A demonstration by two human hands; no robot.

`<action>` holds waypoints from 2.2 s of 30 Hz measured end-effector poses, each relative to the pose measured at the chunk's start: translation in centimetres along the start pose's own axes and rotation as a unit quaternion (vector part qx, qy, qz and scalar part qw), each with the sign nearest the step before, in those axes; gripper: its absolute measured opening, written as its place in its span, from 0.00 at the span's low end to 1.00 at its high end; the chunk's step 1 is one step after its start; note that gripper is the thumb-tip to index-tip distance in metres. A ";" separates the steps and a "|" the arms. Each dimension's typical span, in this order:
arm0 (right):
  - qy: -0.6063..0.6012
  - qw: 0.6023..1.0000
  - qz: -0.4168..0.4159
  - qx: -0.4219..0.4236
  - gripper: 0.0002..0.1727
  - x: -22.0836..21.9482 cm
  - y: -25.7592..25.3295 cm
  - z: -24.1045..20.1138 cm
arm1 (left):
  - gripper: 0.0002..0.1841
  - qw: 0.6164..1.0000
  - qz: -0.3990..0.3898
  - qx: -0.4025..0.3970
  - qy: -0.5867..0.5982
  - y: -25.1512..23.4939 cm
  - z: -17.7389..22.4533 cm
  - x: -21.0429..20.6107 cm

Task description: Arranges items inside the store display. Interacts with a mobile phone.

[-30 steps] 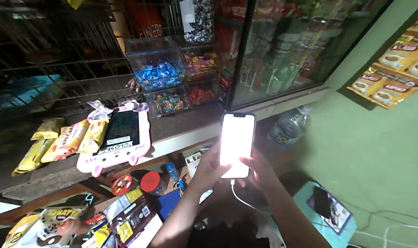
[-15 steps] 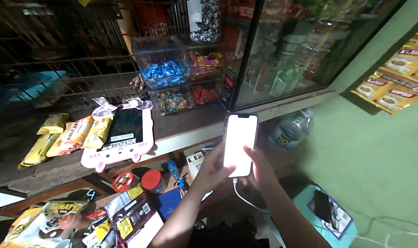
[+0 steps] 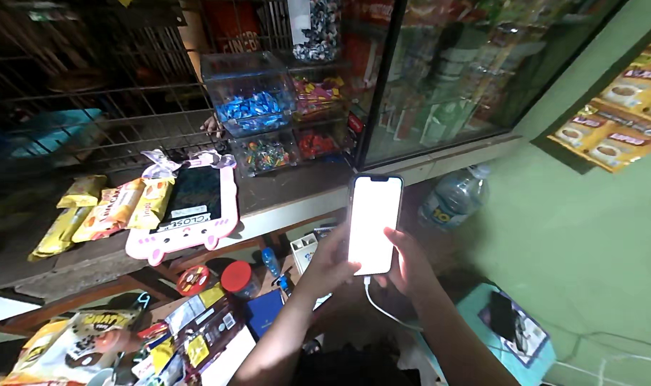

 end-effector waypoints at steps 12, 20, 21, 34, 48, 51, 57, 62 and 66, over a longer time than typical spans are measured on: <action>0.051 0.996 -0.059 0.037 0.22 0.2 0.7 0.3 | 0.18 0.998 0.050 0.025 0.031 0.2 0.1 -0.4; 0.066 0.996 -0.050 0.036 0.21 0.3 0.8 0.0 | 0.19 0.998 0.030 0.013 0.060 0.2 -0.3 -0.4; 0.071 0.996 -0.048 0.036 0.21 0.3 0.8 0.0 | 0.19 0.998 0.031 0.013 0.060 0.2 -0.3 -0.4; 0.153 0.978 -0.129 0.057 0.42 1.0 0.4 0.7 | 0.22 0.999 0.032 -0.014 0.031 0.5 -0.4 0.1; -0.059 0.990 -0.127 0.017 0.16 0.8 0.2 1.1 | 0.20 0.998 0.036 0.008 0.045 0.5 -0.1 0.4; -0.057 0.990 -0.128 0.016 0.16 0.8 0.2 1.1 | 0.21 0.998 0.035 0.005 0.050 0.4 -0.2 0.4; 0.004 0.985 -0.156 0.079 0.26 1.1 0.4 1.1 | 0.21 0.998 0.038 0.000 0.053 0.5 -0.2 0.5; 0.129 0.976 -0.160 0.078 0.37 1.2 0.3 1.1 | 0.17 0.998 0.057 0.012 0.036 0.6 0.0 0.6; 0.179 0.968 -0.158 0.074 0.43 1.1 0.1 1.1 | 0.15 0.997 0.077 0.015 0.025 0.7 0.2 0.7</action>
Point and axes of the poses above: each hand's wrist, its own y-axis away from the middle knuckle, its own x-axis out of the back of the hand, z = x × y, the point moved 3 cm from there along -y, towards the middle knuckle, and after that the axes turned 3 degrees about -z, right-handed, at the moved point
